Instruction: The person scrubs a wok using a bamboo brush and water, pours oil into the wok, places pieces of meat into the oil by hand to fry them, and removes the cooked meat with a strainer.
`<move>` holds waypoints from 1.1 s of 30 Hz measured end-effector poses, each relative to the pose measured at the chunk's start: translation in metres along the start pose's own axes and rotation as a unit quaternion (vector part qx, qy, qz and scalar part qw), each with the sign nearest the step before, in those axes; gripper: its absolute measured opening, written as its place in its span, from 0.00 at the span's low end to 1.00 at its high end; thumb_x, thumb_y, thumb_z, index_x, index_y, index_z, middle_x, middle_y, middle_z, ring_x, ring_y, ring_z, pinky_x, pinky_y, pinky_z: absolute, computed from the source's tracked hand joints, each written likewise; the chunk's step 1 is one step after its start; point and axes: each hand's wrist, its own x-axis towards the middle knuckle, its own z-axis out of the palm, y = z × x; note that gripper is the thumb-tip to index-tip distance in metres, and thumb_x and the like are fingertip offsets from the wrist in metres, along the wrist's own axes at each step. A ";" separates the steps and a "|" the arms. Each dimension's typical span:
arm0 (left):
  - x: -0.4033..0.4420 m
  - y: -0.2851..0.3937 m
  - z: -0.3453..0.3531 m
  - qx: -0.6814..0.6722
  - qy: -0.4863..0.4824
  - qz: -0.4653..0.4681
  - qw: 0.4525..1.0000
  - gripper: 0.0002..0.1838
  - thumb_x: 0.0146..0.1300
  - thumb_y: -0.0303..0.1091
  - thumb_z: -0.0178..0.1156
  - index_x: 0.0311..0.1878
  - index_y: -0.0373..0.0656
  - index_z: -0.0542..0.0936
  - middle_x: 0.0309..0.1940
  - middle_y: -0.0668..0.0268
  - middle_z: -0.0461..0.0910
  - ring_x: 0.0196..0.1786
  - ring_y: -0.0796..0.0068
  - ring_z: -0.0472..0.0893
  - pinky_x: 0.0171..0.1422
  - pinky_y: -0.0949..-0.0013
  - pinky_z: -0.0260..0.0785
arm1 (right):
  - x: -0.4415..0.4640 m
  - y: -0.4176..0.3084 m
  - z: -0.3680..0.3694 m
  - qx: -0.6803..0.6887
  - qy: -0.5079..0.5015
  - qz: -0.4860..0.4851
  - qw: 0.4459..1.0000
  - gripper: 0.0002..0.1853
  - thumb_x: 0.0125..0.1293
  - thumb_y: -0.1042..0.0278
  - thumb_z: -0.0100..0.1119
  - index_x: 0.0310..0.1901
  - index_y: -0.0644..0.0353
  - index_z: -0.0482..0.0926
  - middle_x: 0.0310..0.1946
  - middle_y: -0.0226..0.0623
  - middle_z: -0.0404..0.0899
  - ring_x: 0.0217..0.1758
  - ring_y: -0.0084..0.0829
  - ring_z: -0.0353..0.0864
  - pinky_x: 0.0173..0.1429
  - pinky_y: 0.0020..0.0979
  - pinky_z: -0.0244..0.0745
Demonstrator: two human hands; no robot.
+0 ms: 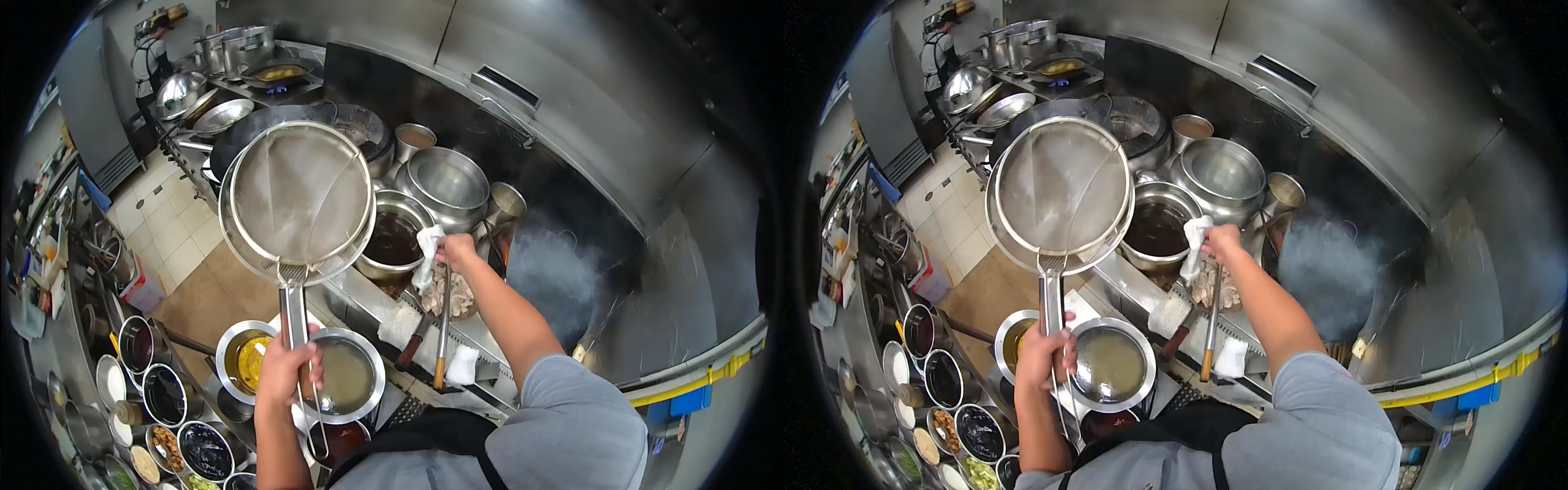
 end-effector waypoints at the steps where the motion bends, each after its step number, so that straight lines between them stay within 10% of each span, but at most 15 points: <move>1: -0.009 -0.004 -0.005 -0.012 0.017 -0.006 1.000 0.20 0.59 0.23 0.54 0.55 0.33 0.66 0.21 0.61 0.71 0.16 0.71 0.71 0.19 0.66 0.69 | 0.003 0.002 0.001 -0.078 0.023 -0.014 0.997 0.18 0.53 0.70 0.71 0.46 0.64 0.79 0.39 0.42 0.80 0.40 0.39 0.82 0.43 0.44 0.80; 20: -0.109 -0.100 -0.007 0.000 0.219 0.056 0.974 0.20 0.57 0.21 0.52 0.55 0.31 0.65 0.18 0.60 0.71 0.14 0.70 0.71 0.18 0.66 0.72 | -0.028 -0.067 0.047 -0.117 0.048 -0.069 0.990 0.07 0.49 0.76 0.63 0.32 0.64 0.80 0.27 0.38 0.79 0.24 0.35 0.79 0.22 0.38 0.72; 33: -0.026 -0.114 0.108 0.037 0.011 -0.080 0.996 0.19 0.59 0.23 0.54 0.54 0.33 0.67 0.20 0.62 0.72 0.15 0.73 0.70 0.18 0.69 0.68 | -0.180 -0.208 -0.202 -0.252 0.069 -0.136 0.956 0.05 0.44 0.77 0.65 0.24 0.66 0.79 0.25 0.38 0.78 0.25 0.32 0.78 0.26 0.37 0.72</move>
